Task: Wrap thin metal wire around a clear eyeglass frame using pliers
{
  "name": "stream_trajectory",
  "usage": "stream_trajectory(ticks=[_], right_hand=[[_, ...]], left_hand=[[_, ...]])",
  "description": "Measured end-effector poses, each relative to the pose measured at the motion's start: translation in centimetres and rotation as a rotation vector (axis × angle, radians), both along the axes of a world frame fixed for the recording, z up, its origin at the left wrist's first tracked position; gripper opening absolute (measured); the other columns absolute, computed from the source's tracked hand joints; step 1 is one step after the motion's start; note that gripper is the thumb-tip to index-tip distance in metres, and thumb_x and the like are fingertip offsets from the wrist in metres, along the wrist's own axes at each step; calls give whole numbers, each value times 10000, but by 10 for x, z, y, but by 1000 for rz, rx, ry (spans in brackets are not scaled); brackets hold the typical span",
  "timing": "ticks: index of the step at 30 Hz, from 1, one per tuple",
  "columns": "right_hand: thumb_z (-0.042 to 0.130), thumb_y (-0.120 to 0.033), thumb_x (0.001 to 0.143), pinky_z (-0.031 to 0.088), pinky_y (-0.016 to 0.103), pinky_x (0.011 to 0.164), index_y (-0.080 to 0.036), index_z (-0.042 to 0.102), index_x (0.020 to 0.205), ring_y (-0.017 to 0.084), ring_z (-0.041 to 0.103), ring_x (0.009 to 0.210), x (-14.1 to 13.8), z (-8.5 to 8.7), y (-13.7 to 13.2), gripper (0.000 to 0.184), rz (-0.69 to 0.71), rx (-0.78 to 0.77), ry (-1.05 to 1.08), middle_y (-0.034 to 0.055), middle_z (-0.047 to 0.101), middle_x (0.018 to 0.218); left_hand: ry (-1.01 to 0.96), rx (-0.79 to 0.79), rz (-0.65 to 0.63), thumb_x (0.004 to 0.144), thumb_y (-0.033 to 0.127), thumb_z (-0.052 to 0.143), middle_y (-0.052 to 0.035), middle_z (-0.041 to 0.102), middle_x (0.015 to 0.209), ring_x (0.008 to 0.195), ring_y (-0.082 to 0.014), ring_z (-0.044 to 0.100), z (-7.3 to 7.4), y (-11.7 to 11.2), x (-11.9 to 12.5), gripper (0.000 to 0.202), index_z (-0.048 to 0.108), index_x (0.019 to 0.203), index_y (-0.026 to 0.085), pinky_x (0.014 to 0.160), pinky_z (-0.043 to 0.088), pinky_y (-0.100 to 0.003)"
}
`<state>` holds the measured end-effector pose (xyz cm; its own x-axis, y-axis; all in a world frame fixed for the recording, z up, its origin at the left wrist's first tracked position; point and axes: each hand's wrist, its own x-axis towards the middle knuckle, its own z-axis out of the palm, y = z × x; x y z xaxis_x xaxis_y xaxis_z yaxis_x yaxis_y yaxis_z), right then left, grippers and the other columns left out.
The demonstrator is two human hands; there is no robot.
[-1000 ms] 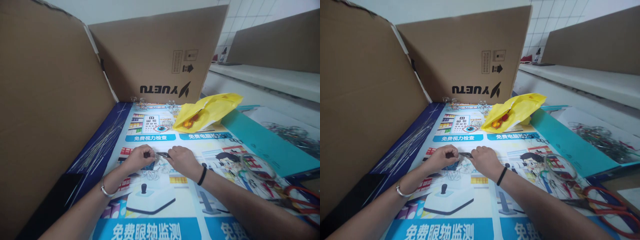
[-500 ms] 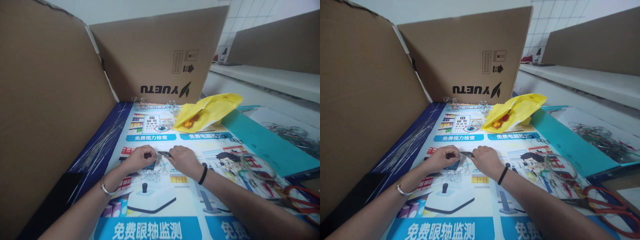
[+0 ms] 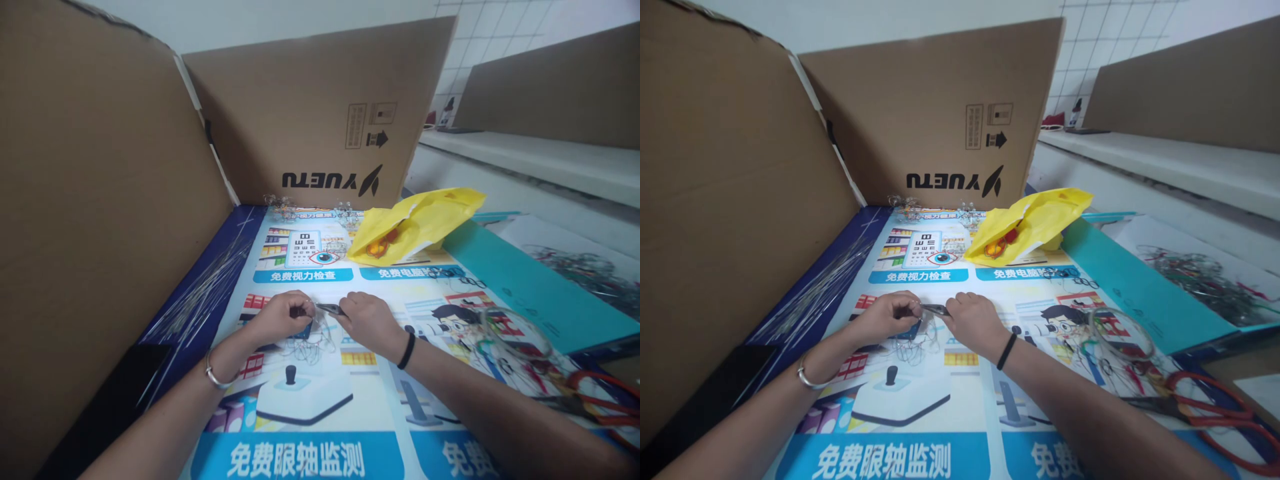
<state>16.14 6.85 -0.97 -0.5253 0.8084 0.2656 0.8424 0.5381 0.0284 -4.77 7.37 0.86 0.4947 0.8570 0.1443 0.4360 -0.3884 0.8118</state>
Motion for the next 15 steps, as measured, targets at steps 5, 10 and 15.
stream_trajectory(ticks=[5,10,15], right_hand=[[437,-392,861,307,265,631,-169,572,820,163,514,747,0,0,-1,264,2,1,-4,53,581,788],[436,-384,863,314,262,641,-170,577,824,159,517,761,0,1,-1,260,3,-10,-10,54,581,789],[443,-379,859,310,256,633,-163,579,807,155,516,742,1,0,0,260,13,4,2,57,582,773]], left_hand=[[3,-15,-29,679,89,518,-14,576,749,711,-112,535,0,1,-2,97,597,668,144,690,435,-223],[2,-20,-37,687,124,552,-24,595,766,722,-121,545,1,1,-2,73,621,681,145,703,439,-236],[0,-15,-83,714,155,566,-32,606,770,752,-135,556,3,1,-4,68,631,695,150,746,443,-262]])
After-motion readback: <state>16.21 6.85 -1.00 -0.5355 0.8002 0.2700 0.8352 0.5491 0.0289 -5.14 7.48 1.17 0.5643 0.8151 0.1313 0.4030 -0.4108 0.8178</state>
